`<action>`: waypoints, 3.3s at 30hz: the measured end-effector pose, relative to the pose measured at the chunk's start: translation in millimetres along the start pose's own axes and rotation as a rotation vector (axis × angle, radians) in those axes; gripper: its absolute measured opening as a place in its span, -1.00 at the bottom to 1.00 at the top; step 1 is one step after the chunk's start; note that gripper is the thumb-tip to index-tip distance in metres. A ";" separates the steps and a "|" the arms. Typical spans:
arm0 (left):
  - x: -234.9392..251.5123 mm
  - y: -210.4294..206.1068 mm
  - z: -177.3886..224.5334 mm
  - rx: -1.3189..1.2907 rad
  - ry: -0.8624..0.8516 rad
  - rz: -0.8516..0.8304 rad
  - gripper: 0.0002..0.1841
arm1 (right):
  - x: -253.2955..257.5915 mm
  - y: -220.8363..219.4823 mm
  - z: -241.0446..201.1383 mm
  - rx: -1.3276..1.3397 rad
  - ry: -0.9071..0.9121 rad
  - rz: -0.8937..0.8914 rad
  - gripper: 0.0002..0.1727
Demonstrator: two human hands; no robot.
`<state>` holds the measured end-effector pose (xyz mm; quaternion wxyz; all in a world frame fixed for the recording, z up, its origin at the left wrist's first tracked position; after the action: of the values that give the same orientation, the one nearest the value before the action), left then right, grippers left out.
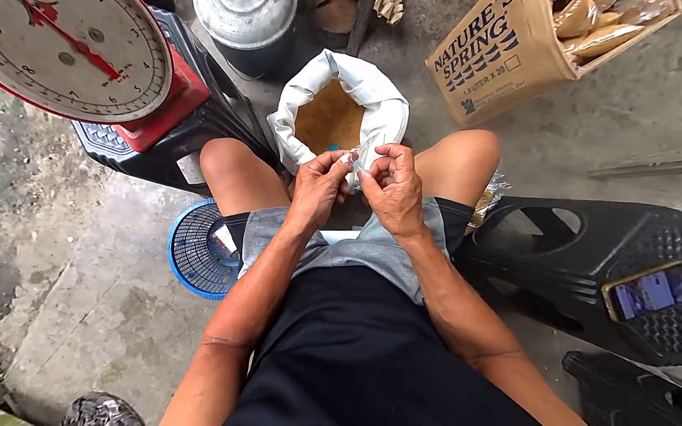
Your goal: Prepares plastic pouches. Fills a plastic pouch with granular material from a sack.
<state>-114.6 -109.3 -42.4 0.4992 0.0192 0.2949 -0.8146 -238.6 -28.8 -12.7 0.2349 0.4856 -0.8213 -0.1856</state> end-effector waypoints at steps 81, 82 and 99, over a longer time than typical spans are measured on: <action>104.5 22.4 77.1 0.765 -0.604 0.075 -0.67 | 138.5 -23.2 26.7 0.036 0.178 -0.227 -0.60; 114.4 24.2 93.3 0.755 -0.657 0.088 -0.68 | 148.2 -18.4 32.3 0.067 0.132 -0.177 -0.60; 177.0 74.6 142.0 0.356 -0.701 0.194 -0.83 | 118.6 -165.4 164.8 -1.076 -0.157 -1.172 -0.71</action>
<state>-104.4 -346.6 -17.3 0.6328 -0.1459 -0.0419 -0.7593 -264.0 -197.1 -211.7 0.2427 0.6436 -0.2445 -0.6834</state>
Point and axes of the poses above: each hand's wrist, its own x-axis towards the middle knuckle, its own y-axis out of the back of the hand, z = x × y, the point moved 6 cm from there along x, towards the middle knuckle, and after that the axes turned 8 degrees about -x, right-handed, at the moved point
